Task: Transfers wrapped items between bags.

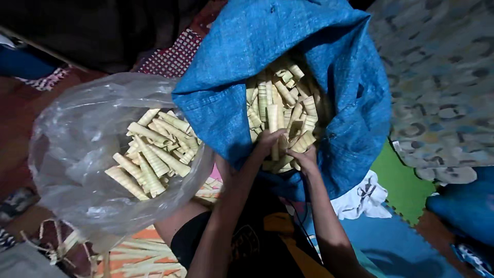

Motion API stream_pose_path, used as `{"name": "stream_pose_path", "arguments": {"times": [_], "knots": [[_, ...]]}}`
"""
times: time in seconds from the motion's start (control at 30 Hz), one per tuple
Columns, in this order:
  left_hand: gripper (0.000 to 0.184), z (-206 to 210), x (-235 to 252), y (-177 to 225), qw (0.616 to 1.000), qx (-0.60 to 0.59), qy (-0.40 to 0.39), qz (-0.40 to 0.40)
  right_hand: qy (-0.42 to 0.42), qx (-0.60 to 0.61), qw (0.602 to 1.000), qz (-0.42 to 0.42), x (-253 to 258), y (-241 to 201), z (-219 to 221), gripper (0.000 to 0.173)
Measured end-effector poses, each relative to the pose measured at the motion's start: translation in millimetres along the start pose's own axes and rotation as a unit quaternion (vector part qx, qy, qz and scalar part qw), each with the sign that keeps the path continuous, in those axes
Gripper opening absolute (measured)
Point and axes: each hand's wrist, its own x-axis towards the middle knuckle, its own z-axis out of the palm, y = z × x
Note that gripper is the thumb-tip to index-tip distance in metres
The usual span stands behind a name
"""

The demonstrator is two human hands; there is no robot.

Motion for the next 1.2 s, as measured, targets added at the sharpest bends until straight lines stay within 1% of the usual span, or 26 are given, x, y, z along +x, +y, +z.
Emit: {"name": "stream_pose_path", "arguments": {"times": [0.07, 0.13, 0.2, 0.27, 0.3, 0.33, 0.4, 0.43, 0.5, 0.53, 0.6, 0.63, 0.67, 0.7, 0.73, 0.77, 0.8, 0.83, 0.87, 0.9, 0.93, 0.97, 1.0, 1.07, 1.13, 1.2], "knots": [[0.053, -2.5, -34.8, 26.6, 0.999, -0.038, 0.014, 0.025, 0.001, -0.004, 0.997, -0.071, -8.1, -20.0, -2.1, 0.077], [0.051, -21.1, -57.4, 19.5, 0.992, -0.002, -0.01, 0.125, -0.008, -0.006, 0.983, -0.184, -14.1, -41.7, -10.2, 0.073], [0.049, -41.7, -84.5, 19.4, 0.976, 0.047, 0.005, 0.211, -0.003, 0.022, 0.955, -0.297, -14.1, -60.6, -19.8, 0.069], [0.05, -62.2, -119.8, 14.7, 0.953, 0.081, 0.051, 0.287, 0.031, 0.081, 0.926, -0.368, -16.9, -77.7, -24.3, 0.069], [0.052, -72.5, -146.1, 15.3, 0.943, 0.094, 0.087, 0.306, 0.051, 0.139, 0.907, -0.393, -18.9, -87.8, -22.0, 0.068], [0.052, -84.4, -177.9, 17.5, 0.939, 0.105, 0.13, 0.299, 0.067, 0.213, 0.888, -0.403, -24.1, -100.7, -14.0, 0.063], [0.054, -115.8, -225.7, 13.4, 0.925, 0.129, 0.252, 0.256, 0.096, 0.328, 0.868, -0.361, -46.6, -130.9, 16.5, 0.048], [0.053, -135.5, -238.8, 7.2, 0.905, 0.136, 0.323, 0.241, 0.089, 0.36, 0.869, -0.327, -59.6, -143.0, 38.1, 0.041], [0.057, -182.4, -253.0, -13.3, 0.867, 0.142, 0.434, 0.197, 0.05, 0.38, 0.886, -0.261, -83.7, -155.3, 94.2, 0.04], [0.063, -207.3, -256.2, -25.7, 0.853, 0.152, 0.468, 0.173, 0.003, 0.364, 0.905, -0.221, -95.0, -151.9, 123.8, 0.049], [0.078, -241.1, -261.4, -40.6, 0.831, 0.196, 0.504, 0.13, -0.133, 0.282, 0.94, -0.14, -107.8, -132.2, 172.1, 0.077], [0.085, -243.7, -263.6, -38.6, 0.813, 0.219, 0.524, 0.129, -0.193, 0.233, 0.946, -0.117, -107.3, -120.8, 182.4, 0.091], [0.089, -238.2, -264.2, -29.0, 0.794, 0.241, 0.54, 0.138, -0.224, 0.185, 0.95, -0.118, -102.3, -109.6, 181.4, 0.099], [0.087, -225.0, -261.2, -15.6, 0.778, 0.259, 0.549, 0.164, -0.222, 0.145, 0.952, -0.154, -92.9, -97.8, 170.9, 0.096], [0.079, -205.5, -253.9, -3.7, 0.772, 0.27, 0.539, 0.201, -0.199, 0.094, 0.953, -0.21, -78.3, -82.2, 150.8, 0.086], [0.069, -181.7, -242.5, 4.4, 0.782, 0.277, 0.502, 0.242, -0.172, 0.032, 0.957, -0.23, -64.3, -67.4, 122.2, 0.071], [0.059, -155.5, -226.1, 8.9, 0.808, 0.281, 0.439, 0.273, -0.136, -0.044, 0.968, -0.204, -51.1, -54.7, 92.4, 0.059], [0.053, -127.5, -205.7, 10.2, 0.843, 0.286, 0.355, 0.287, -0.107, -0.133, 0.973, -0.152, -35.7, -40.3, 67.0, 0.053], [0.049, -100.7, -180.9, 5.8, 0.868, 0.302, 0.269, 0.288, -0.113, -0.228, 0.964, -0.075, -21.1, -24.2, 48.4, 0.057], [0.047, -78.0, -152.3, -3.7, 0.877, 0.327, 0.197, 0.291, -0.151, -0.307, 0.94, 0.008, -8.5, -4.6, 38.6, 0.06], [0.047, -59.5, -126.7, -12.6, 0.885, 0.34, 0.136, 0.288, -0.202, -0.358, 0.909, 0.07, -2.4, 13.9, 36.3, 0.057], [0.046, -45.4, -106.9, -17.7, 0.897, 0.342, 0.095, 0.264, -0.253, -0.382, 0.883, 0.102, -4.3, 24.0, 37.2, 0.049], [0.047, -37.4, -90.0, -20.9, 0.902, 0.356, 0.081, 0.231, -0.289, -0.379, 0.871, 0.119, -9.4, 24.2, 36.7, 0.045], [0.061, -32.8, -56.0, -24.2, 0.894, 0.405, 0.1, 0.165, -0.282, -0.32, 0.891, 0.157, -20.2, 9.8, 24.1, 0.044], [0.074, -31.5, -22.9, -26.6, 0.89, 0.428, 0.112, 0.113, -0.201, -0.215, 0.939, 0.181, -30.9, 1.6, -5.9, 0.041], [0.076, -30.2, -5.9, -35.1, 0.895, 0.427, 0.112, 0.064, -0.104, -0.114, 0.973, 0.172, -42.2, 10.6, -41.3, 0.043]]}}
